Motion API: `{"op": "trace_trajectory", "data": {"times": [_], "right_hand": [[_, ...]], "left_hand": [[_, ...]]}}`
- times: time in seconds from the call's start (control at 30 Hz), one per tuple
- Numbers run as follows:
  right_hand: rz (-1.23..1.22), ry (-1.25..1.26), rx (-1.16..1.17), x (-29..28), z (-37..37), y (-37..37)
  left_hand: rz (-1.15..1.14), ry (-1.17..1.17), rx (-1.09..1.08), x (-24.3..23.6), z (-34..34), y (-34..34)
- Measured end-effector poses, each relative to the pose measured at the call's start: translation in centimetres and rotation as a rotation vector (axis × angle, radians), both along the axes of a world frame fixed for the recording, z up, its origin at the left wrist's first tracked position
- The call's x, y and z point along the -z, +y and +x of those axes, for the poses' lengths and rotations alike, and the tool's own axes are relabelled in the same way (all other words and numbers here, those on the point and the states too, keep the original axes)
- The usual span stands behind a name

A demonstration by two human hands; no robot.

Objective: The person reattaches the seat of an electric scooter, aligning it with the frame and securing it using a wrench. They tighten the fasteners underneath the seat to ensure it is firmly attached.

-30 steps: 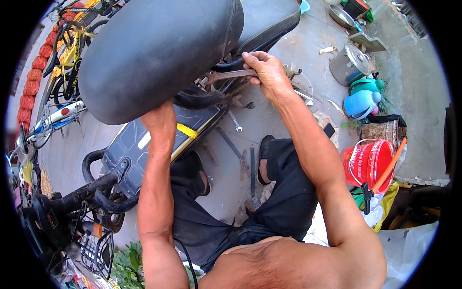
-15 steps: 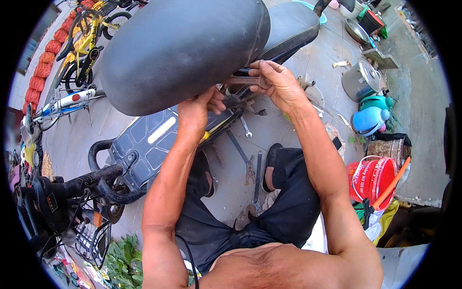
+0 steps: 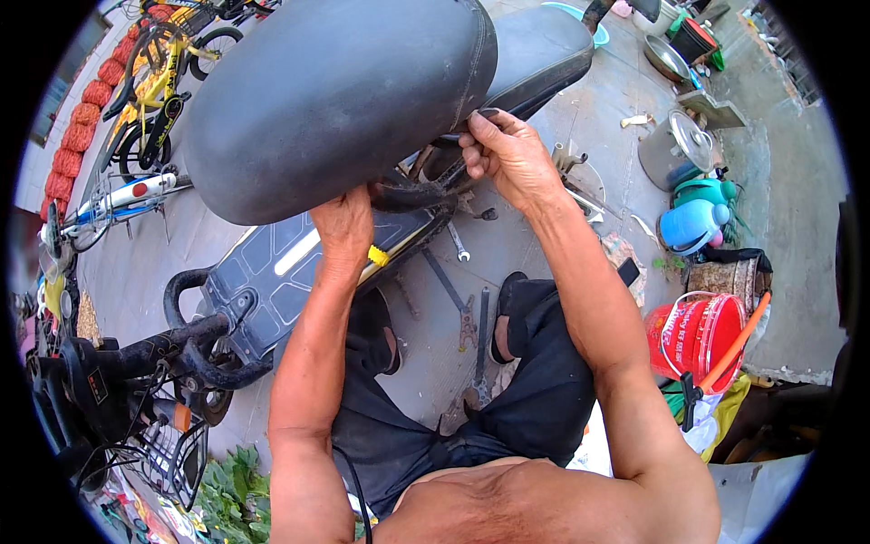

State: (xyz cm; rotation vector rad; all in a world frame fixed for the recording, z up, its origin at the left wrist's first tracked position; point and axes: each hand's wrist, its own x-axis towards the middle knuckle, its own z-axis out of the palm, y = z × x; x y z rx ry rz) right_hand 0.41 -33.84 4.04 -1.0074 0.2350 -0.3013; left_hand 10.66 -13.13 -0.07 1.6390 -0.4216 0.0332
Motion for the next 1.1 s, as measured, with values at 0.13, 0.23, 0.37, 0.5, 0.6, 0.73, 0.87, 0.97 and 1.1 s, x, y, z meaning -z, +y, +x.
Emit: {"op": "trace_trajectory", "data": {"times": [0.13,0.23,0.37,0.5,0.6,0.73,0.87,0.97,1.1], "right_hand": [[-0.001,-0.062,0.036,0.2,0.5,-0.4],[0.009,-0.129,0.052,0.4,1.3,-0.2],[-0.023,-0.132,0.096,0.3,1.8,-0.5],[-0.05,-0.121,0.164,0.1,1.4,-1.4],[-0.038,-0.113,0.173,-0.2,1.9,-1.1],[-0.022,-0.143,0.139,0.1,1.9,-0.8],[-0.065,-0.181,0.132,0.0,1.9,-1.2],[-0.127,-0.205,0.132,0.0,1.7,-1.5],[-0.146,-0.156,0.059,0.3,1.7,-1.3]], "left_hand": [[0.296,-0.662,-0.317,-0.3,1.4,1.0],[0.47,-0.709,-0.293,1.3,4.1,2.7],[0.418,-0.744,-0.194,2.3,6.0,2.7],[0.407,-0.765,-0.126,3.5,7.4,1.9],[0.412,-0.814,-0.124,4.1,8.6,2.0],[0.456,-0.888,-0.152,4.7,9.4,1.7],[0.492,-0.95,-0.181,5.1,10.1,1.7],[0.527,-0.998,-0.201,5.5,10.5,2.0],[0.567,-1.056,-0.221,6.2,10.9,2.3]]}}
